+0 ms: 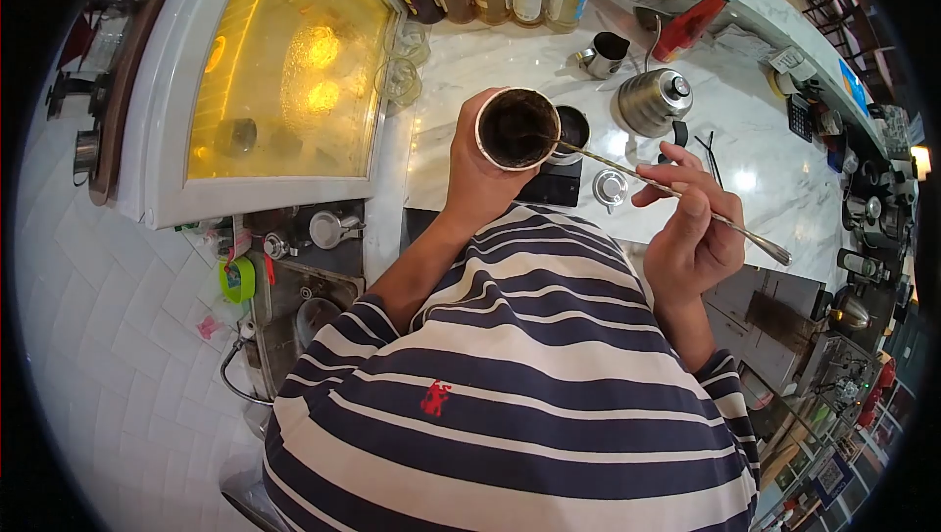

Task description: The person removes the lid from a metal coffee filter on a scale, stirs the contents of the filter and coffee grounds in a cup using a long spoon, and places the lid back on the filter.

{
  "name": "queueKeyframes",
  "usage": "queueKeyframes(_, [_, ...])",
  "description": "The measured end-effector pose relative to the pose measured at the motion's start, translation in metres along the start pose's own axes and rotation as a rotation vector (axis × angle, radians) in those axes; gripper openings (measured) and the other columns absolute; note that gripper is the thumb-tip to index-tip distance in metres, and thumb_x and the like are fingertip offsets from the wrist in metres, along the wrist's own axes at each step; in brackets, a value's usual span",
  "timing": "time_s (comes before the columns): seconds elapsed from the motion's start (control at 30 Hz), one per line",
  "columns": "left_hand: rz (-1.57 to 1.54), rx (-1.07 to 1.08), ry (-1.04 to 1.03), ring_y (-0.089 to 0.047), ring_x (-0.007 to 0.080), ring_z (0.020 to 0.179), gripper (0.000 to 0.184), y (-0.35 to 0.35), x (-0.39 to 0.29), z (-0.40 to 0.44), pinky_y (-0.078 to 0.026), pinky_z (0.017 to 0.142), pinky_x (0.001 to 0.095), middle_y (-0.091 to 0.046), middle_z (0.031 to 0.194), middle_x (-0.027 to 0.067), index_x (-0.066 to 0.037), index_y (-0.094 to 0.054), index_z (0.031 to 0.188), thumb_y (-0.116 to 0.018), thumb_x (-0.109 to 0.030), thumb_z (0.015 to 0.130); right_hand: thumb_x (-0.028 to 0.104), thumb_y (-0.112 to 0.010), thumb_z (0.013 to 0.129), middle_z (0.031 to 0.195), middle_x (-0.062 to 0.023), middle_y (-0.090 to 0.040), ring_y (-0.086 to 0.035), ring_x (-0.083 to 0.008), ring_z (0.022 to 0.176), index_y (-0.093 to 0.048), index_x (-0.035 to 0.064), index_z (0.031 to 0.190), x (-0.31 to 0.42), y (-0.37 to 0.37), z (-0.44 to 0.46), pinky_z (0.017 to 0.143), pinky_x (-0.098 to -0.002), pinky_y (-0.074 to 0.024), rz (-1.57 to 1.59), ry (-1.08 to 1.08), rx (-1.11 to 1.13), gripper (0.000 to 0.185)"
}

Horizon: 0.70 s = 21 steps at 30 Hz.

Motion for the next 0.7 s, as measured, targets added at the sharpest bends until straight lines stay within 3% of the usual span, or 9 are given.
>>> queueKeyframes(0.07, [-0.001, -0.004, -0.003, -0.063, 0.0207, 0.118, 0.082, -0.001, 0.000, -0.001, -0.051, 0.104, 0.0351, -0.062, 0.125, 0.0130, -0.001, -0.042, 0.141, -0.088, 0.001, 0.074, 0.005, -0.049, 0.107, 0.093, -0.0236, -0.075, -0.071, -0.0212, 0.065, -0.059, -0.0044, 0.104, 0.000, -0.002, 0.001, 0.099, -0.0559, -0.0520, 0.008, 0.005, 0.000, 0.014])
queueKeyframes(0.17, [-0.015, 0.003, 0.015, -0.063, 0.0206, 0.118, 0.083, -0.003, 0.001, -0.001, -0.051, 0.103, 0.0346, -0.062, 0.126, 0.0129, -0.001, -0.041, 0.142, -0.088, 0.002, 0.074, 0.018, -0.045, 0.111, 0.094, -0.0230, -0.074, -0.070, -0.0228, 0.062, -0.053, -0.0003, 0.106, 0.001, -0.004, 0.001, 0.101, -0.0605, -0.0495, -0.037, -0.035, 0.060, 0.021])
queueKeyframes(0.27, [-0.009, 0.008, 0.001, -0.062, 0.0205, 0.118, 0.083, -0.005, -0.001, -0.001, -0.051, 0.103, 0.0342, -0.061, 0.127, 0.0128, -0.001, -0.040, 0.142, -0.087, 0.003, 0.074, 0.018, -0.045, 0.111, 0.094, -0.0225, -0.074, -0.070, -0.0221, 0.063, -0.054, -0.0011, 0.105, -0.002, -0.004, -0.002, 0.101, -0.0605, -0.0493, -0.028, -0.050, 0.087, 0.022])
queueKeyframes(0.37, [-0.018, 0.011, 0.001, -0.062, 0.0205, 0.118, 0.083, -0.007, -0.003, 0.000, -0.051, 0.103, 0.0343, -0.060, 0.128, 0.0127, -0.001, -0.040, 0.142, -0.087, 0.003, 0.074, 0.002, -0.052, 0.104, 0.091, -0.0211, -0.075, -0.071, -0.0194, 0.066, -0.063, -0.0071, 0.094, -0.004, -0.004, -0.003, 0.099, -0.0559, -0.0525, -0.001, -0.039, 0.039, 0.018])
queueKeyframes(0.47, [-0.010, 0.027, 0.014, -0.062, 0.0205, 0.118, 0.085, -0.009, -0.002, -0.001, -0.051, 0.103, 0.0345, -0.060, 0.128, 0.0127, -0.001, -0.038, 0.144, -0.087, 0.003, 0.074, 0.001, -0.053, 0.104, 0.089, -0.0207, -0.075, -0.071, -0.0200, 0.067, -0.064, -0.0075, 0.089, -0.004, -0.003, -0.003, 0.099, -0.0558, -0.0522, 0.000, -0.030, 0.042, 0.021])
queueKeyframes(0.7, [-0.004, 0.015, 0.051, -0.063, 0.0209, 0.118, 0.088, -0.012, 0.005, -0.001, -0.051, 0.102, 0.0340, -0.060, 0.128, 0.0126, -0.002, -0.034, 0.145, -0.087, 0.002, 0.075, 0.004, -0.047, 0.107, 0.097, -0.0230, -0.074, -0.075, -0.0252, 0.077, -0.060, -0.0076, 0.105, -0.015, -0.008, -0.013, 0.105, -0.0568, -0.0499, 0.177, -0.139, -0.074, 0.018])
Point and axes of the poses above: each hand's wrist, its own z-axis towards the middle knuckle, its own y-axis out of the back of the hand, x = y × z, the point moved 3 cm from there along z, towards the middle knuckle
